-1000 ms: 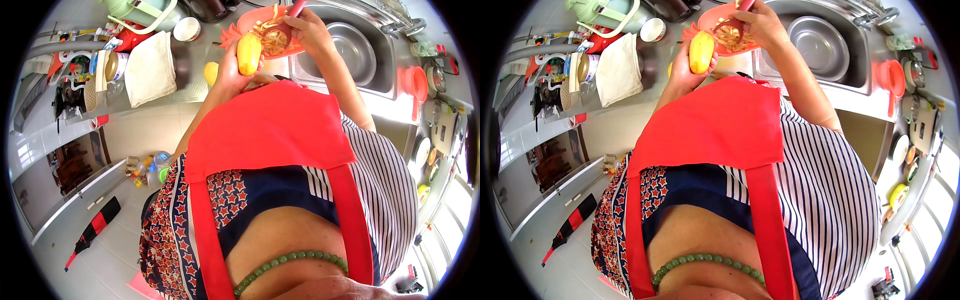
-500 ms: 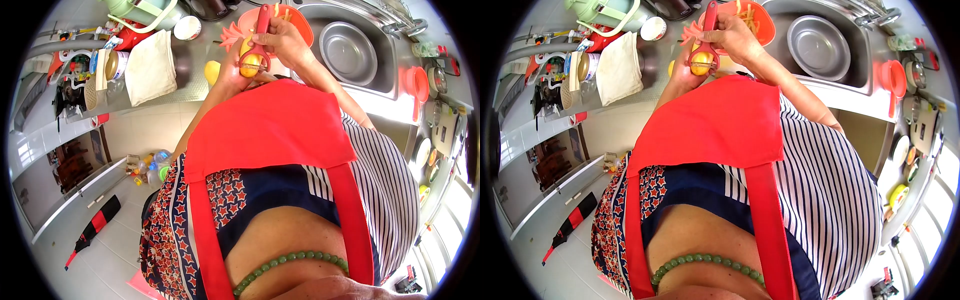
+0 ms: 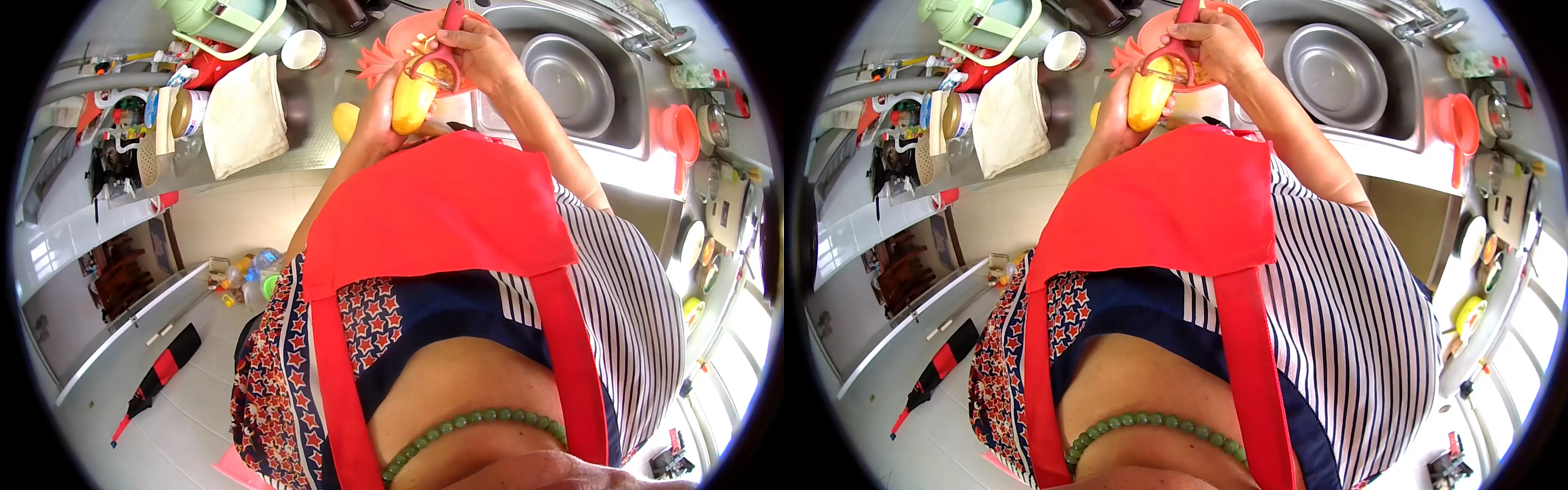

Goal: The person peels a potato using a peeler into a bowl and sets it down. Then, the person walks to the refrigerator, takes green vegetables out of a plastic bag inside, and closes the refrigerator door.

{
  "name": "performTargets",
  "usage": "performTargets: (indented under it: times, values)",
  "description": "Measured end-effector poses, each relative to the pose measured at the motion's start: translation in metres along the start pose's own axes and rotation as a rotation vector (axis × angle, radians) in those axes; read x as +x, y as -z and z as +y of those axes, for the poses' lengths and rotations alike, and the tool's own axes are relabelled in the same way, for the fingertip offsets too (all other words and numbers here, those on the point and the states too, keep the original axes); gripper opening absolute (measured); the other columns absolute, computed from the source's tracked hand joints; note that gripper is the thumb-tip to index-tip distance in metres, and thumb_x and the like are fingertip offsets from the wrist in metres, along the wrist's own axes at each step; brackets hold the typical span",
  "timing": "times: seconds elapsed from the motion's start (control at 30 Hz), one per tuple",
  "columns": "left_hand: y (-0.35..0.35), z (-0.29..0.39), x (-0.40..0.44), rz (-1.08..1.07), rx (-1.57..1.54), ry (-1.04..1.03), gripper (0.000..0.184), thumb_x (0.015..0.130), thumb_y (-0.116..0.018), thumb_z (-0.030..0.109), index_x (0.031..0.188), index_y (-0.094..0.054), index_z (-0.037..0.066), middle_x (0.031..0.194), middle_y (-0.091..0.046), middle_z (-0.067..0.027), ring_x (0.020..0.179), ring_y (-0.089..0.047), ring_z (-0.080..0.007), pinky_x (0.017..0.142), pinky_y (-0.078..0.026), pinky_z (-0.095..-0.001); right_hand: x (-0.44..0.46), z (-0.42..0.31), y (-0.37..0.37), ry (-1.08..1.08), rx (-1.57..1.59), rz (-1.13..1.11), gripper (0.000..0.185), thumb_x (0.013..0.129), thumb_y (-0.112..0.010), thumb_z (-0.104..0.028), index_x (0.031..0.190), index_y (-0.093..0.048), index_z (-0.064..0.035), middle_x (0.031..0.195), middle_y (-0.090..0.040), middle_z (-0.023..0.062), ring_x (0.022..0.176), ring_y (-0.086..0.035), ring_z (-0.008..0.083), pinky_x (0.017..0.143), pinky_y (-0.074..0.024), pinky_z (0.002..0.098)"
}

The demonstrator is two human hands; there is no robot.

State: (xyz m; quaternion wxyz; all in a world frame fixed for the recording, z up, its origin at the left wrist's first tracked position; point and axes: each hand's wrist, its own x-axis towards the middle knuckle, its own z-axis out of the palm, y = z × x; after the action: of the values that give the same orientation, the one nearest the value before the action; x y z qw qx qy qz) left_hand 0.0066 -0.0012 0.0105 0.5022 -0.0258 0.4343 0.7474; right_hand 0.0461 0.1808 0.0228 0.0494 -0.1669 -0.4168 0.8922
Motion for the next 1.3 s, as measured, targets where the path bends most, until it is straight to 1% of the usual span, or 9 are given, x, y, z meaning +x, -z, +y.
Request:
performTargets:
  times: [0.33, 0.43, 0.53, 0.63, 0.87, 0.9, 1.0, 1.07, 1.3]
  values:
    - [0.002, -0.002, -0.002, -0.037, -0.029, -0.005, 0.045, 0.096, -0.036, 0.041, 0.109, -0.053, 0.001, 0.091, -0.059, -0.0125, 0.068, -0.055, -0.0232, 0.058, -0.045, -0.0311, 0.014, -0.001, 0.019, 0.024, 0.099, -0.042, 0.020, 0.087, -0.056, -0.003, 0.107, -0.052, 0.0019, 0.091, -0.060, 0.0096, 0.084, -0.061, 0.0193, 0.080, -0.0517, 0.0334]
    - [0.001, -0.002, -0.002, -0.056, -0.011, -0.017, 0.046, 0.096, -0.036, 0.041, 0.112, -0.051, 0.001, 0.095, -0.058, -0.0128, 0.071, -0.054, -0.0233, 0.059, -0.045, -0.0312, 0.001, -0.007, -0.004, 0.110, 0.205, -0.060, 0.013, 0.086, -0.057, -0.001, 0.099, -0.056, -0.0016, 0.084, -0.061, 0.0061, 0.073, -0.061, 0.0160, 0.062, -0.0512, 0.0271]
    - [0.002, 0.000, -0.003, -0.074, -0.007, 0.011, 0.047, 0.096, -0.035, 0.041, 0.113, -0.051, 0.001, 0.096, -0.058, -0.0130, 0.071, -0.054, -0.0234, 0.060, -0.045, -0.0313, 0.024, 0.009, 0.035, 0.036, 0.163, 0.126, 0.019, 0.087, -0.057, -0.002, 0.105, -0.053, 0.0019, 0.091, -0.060, 0.0094, 0.086, -0.061, 0.0194, 0.082, -0.0511, 0.0331]
    - [0.002, -0.001, -0.001, -0.072, -0.017, 0.009, 0.048, 0.096, -0.034, 0.043, 0.113, -0.051, 0.001, 0.094, -0.058, -0.0133, 0.069, -0.053, -0.0235, 0.060, -0.045, -0.0315, 0.036, 0.009, 0.064, 0.115, 0.135, 0.160, 0.018, 0.086, -0.057, -0.001, 0.104, -0.054, 0.0020, 0.093, -0.061, 0.0102, 0.087, -0.061, 0.0198, 0.082, -0.0513, 0.0333]
    - [0.014, -0.004, 0.007, -0.001, -0.041, 0.030, 0.053, 0.093, -0.037, 0.052, 0.110, -0.052, 0.004, 0.089, -0.060, -0.0128, 0.071, -0.056, -0.0243, 0.061, -0.046, -0.0316, 0.016, 0.005, 0.037, 0.113, -0.222, -0.013, 0.019, 0.082, -0.061, -0.005, 0.098, -0.054, 0.0027, 0.083, -0.059, 0.0083, 0.070, -0.060, 0.0143, 0.066, -0.0530, 0.0270]
    - [0.014, -0.005, 0.008, 0.032, -0.040, -0.001, 0.052, 0.093, -0.039, 0.051, 0.111, -0.052, 0.004, 0.090, -0.060, -0.0125, 0.073, -0.056, -0.0242, 0.062, -0.047, -0.0317, 0.002, -0.001, 0.021, 0.121, -0.406, -0.074, 0.021, 0.081, -0.068, -0.016, 0.092, -0.058, 0.0001, 0.078, -0.059, 0.0049, 0.067, -0.057, 0.0108, 0.059, -0.0463, 0.0227]
    - [0.010, -0.010, 0.010, 0.108, -0.042, -0.095, 0.045, 0.093, -0.046, 0.044, 0.113, -0.052, 0.005, 0.094, -0.060, -0.0104, 0.079, -0.059, -0.0213, 0.066, -0.049, -0.0319, -0.009, 0.004, 0.003, 0.055, -0.771, -0.092, 0.024, 0.081, -0.068, -0.020, 0.088, -0.060, 0.0008, 0.070, -0.059, 0.0043, 0.062, -0.057, 0.0113, 0.059, -0.0467, 0.0251]
    - [0.005, -0.011, 0.007, 0.129, -0.049, -0.156, 0.036, 0.092, -0.054, 0.035, 0.112, -0.052, 0.005, 0.097, -0.059, -0.0077, 0.084, -0.059, -0.0160, 0.072, -0.051, -0.0317, -0.010, 0.006, -0.001, 0.066, -0.854, -0.050, 0.026, 0.078, -0.068, -0.020, 0.089, -0.061, 0.0024, 0.070, -0.059, 0.0046, 0.062, -0.057, 0.0115, 0.058, -0.0471, 0.0261]
    - [0.018, -0.014, 0.009, 0.027, -0.008, -0.102, 0.044, 0.092, -0.050, 0.040, 0.118, -0.050, 0.005, 0.103, -0.058, -0.0113, 0.086, -0.058, -0.0236, 0.069, -0.050, -0.0349, -0.006, 0.007, 0.001, 0.077, -0.793, 0.016, 0.023, 0.074, -0.067, -0.016, 0.086, -0.063, 0.0029, 0.070, -0.062, 0.0054, 0.059, -0.057, 0.0106, 0.058, -0.0472, 0.0266]
